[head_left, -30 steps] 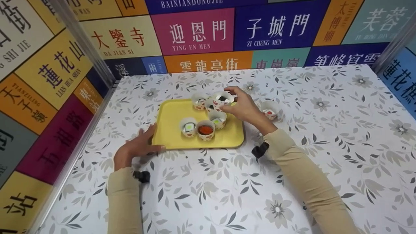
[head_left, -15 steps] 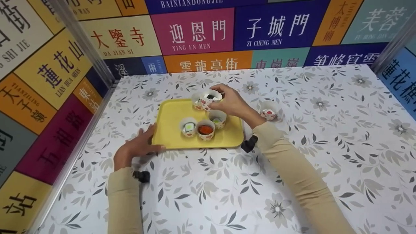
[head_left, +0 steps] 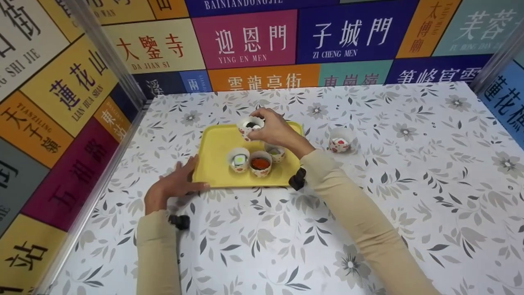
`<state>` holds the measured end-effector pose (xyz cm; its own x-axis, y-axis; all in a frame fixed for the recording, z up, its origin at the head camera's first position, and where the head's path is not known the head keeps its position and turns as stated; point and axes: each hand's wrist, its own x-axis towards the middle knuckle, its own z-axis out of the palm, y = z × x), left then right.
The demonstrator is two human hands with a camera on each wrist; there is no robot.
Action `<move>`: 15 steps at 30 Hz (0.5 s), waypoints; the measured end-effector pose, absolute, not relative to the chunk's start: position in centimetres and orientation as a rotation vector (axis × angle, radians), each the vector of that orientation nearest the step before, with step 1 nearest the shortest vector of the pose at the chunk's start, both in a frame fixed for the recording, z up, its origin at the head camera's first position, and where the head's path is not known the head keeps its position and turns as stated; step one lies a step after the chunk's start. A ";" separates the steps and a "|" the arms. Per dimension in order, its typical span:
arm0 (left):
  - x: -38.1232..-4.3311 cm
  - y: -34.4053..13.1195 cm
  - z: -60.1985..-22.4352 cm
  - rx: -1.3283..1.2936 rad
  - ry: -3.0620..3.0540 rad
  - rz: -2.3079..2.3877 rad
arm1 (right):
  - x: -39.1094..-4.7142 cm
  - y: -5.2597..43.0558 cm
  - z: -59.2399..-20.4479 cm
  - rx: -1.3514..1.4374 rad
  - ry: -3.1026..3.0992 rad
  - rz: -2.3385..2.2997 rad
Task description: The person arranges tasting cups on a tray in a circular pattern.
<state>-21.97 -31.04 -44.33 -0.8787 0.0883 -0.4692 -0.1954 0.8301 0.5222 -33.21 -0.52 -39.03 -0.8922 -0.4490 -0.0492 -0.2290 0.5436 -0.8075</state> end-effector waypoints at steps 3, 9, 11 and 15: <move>-22.0 -31.0 -44.4 -0.091 2.516 0.803 | -33.2 -1.2 -39.2 -0.538 2.545 -1.242; -21.9 -30.9 -44.2 -0.133 2.492 0.809 | -33.2 -2.6 -39.8 -0.517 2.524 -1.185; -21.9 -30.9 -44.1 -0.152 2.478 0.823 | -33.1 -3.0 -39.8 -0.503 2.532 -1.165; -22.0 -30.9 -44.0 -0.156 2.472 0.825 | -33.1 -3.8 -39.8 -0.502 2.569 -1.138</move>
